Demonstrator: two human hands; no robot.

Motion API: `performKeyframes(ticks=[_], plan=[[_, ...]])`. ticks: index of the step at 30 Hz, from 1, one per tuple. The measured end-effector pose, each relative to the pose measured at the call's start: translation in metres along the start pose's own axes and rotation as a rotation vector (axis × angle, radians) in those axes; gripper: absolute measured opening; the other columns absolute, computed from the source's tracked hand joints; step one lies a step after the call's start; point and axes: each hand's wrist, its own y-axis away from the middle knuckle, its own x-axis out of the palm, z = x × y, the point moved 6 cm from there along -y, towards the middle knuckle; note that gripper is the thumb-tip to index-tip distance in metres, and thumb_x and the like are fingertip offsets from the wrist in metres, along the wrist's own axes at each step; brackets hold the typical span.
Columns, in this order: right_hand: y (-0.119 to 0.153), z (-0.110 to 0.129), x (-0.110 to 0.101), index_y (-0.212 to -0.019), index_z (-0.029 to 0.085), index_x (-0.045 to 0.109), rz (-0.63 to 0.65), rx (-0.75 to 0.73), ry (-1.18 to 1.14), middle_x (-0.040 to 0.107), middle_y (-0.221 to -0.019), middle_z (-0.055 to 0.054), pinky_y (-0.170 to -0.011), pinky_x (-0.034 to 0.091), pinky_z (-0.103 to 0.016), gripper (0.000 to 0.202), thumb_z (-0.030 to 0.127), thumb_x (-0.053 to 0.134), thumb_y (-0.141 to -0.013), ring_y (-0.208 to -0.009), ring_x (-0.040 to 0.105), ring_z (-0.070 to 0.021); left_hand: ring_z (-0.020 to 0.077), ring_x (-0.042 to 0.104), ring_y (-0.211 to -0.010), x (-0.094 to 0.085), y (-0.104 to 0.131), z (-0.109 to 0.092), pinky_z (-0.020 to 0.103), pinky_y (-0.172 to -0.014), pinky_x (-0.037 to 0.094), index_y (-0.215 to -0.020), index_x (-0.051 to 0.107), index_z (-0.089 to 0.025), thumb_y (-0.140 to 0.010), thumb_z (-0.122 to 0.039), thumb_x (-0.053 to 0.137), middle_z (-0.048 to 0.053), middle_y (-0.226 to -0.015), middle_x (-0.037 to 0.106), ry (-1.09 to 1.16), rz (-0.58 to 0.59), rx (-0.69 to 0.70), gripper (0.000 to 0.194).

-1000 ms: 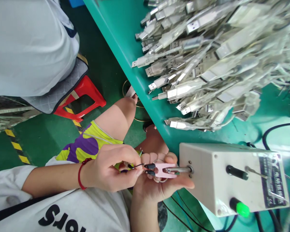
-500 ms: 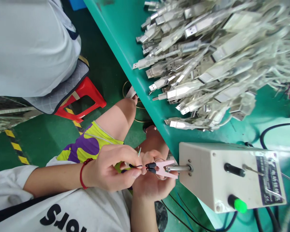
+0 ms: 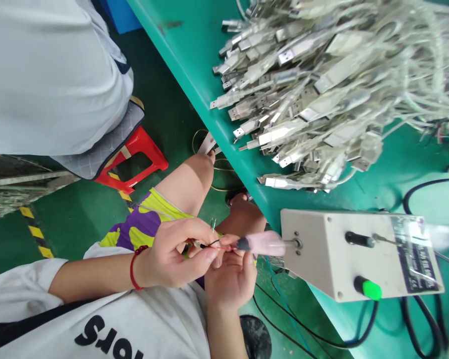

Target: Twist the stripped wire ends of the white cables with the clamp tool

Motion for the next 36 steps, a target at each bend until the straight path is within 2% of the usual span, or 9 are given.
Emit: performKeyframes(ticks=[5,9,11,18,23,27,29,33,36], plan=[[0.013,0.010,0.008,-0.094,0.024,0.085,0.080,-0.061,0.139,0.052,-0.055,0.005,-0.058,0.049,-0.030,0.038,0.058,0.070,-0.100,-0.050,0.046,-0.0148,0.0139,0.070,-0.059,-0.006,0.006,-0.006,0.023,-0.059,0.059,-0.104,0.068,-0.020,-0.101,-0.016,0.074,0.003,-0.078,0.077,-0.025,-0.006,0.005,0.007],[0.032,0.035,0.023,-0.102,0.026,0.087,0.066,-0.230,0.322,0.049,-0.057,0.007,-0.049,0.033,-0.024,0.018,0.042,0.078,-0.100,-0.048,0.036,-0.0115,0.0137,0.070,-0.060,-0.008,0.007,-0.013,0.022,-0.057,0.058,-0.101,0.067,-0.020,-0.098,-0.015,0.076,0.003,-0.081,0.078,-0.094,0.018,0.039,0.011],[0.040,0.043,0.032,-0.107,0.028,0.086,0.045,-0.251,0.364,0.049,-0.059,0.007,-0.048,0.031,-0.023,0.014,0.038,0.082,-0.098,-0.049,0.036,-0.0111,0.0127,0.067,-0.057,-0.008,0.007,-0.017,0.021,-0.054,0.055,-0.100,0.066,-0.021,-0.097,-0.015,0.075,0.001,-0.078,0.078,-0.125,0.028,0.067,0.011],[0.036,0.042,0.055,-0.091,0.028,0.085,0.067,-0.066,0.210,0.044,-0.056,0.010,-0.046,0.031,-0.019,0.010,0.038,0.090,-0.093,-0.047,0.022,-0.0069,0.0108,0.062,-0.053,-0.007,0.007,-0.023,0.021,-0.053,0.054,-0.098,0.065,-0.021,-0.098,-0.014,0.071,0.000,-0.076,0.076,-0.171,0.027,0.133,0.009],[0.033,0.035,0.061,-0.094,0.031,0.087,0.133,0.082,0.056,0.035,-0.051,0.012,-0.046,0.025,-0.015,0.007,0.038,0.087,-0.095,-0.043,0.019,-0.0043,0.0098,0.061,-0.053,-0.006,0.007,-0.023,0.021,-0.053,0.053,-0.097,0.064,-0.020,-0.097,-0.013,0.071,-0.001,-0.074,0.075,-0.150,0.010,0.130,0.010],[0.035,0.032,0.060,-0.095,0.031,0.088,0.152,0.129,0.013,0.033,-0.052,0.013,-0.049,0.029,-0.016,0.008,0.038,0.085,-0.097,-0.044,0.015,-0.0034,0.0099,0.062,-0.054,-0.005,0.006,-0.022,0.021,-0.053,0.053,-0.098,0.064,-0.020,-0.097,-0.012,0.070,-0.001,-0.076,0.077,-0.138,0.018,0.122,0.011],[0.032,0.031,0.058,-0.094,0.029,0.087,0.145,0.123,0.031,0.037,-0.053,0.011,-0.051,0.034,-0.017,0.010,0.039,0.084,-0.097,-0.045,0.022,-0.0045,0.0096,0.061,-0.054,-0.004,0.006,-0.021,0.020,-0.053,0.052,-0.098,0.064,-0.020,-0.097,-0.011,0.070,0.000,-0.076,0.077,-0.136,0.023,0.117,0.012],[0.020,0.036,0.046,-0.098,0.028,0.085,0.032,0.059,0.051,0.059,-0.075,0.002,-0.066,0.050,-0.025,0.021,0.048,0.086,-0.092,-0.067,0.051,-0.0135,0.0091,0.060,-0.054,-0.003,0.005,-0.017,0.019,-0.053,0.052,-0.096,0.063,-0.019,-0.096,-0.009,0.072,0.000,-0.076,0.075,-0.117,0.008,0.092,0.013],[0.009,0.044,0.037,-0.122,0.030,0.084,-0.039,-0.002,0.020,0.057,-0.086,0.000,-0.068,0.050,-0.029,0.039,0.053,0.083,-0.090,-0.072,0.048,-0.0166,0.0088,0.058,-0.053,-0.003,0.003,-0.012,0.019,-0.053,0.050,-0.094,0.064,-0.019,-0.097,-0.011,0.072,-0.001,-0.072,0.070,-0.099,-0.015,0.068,0.013]])
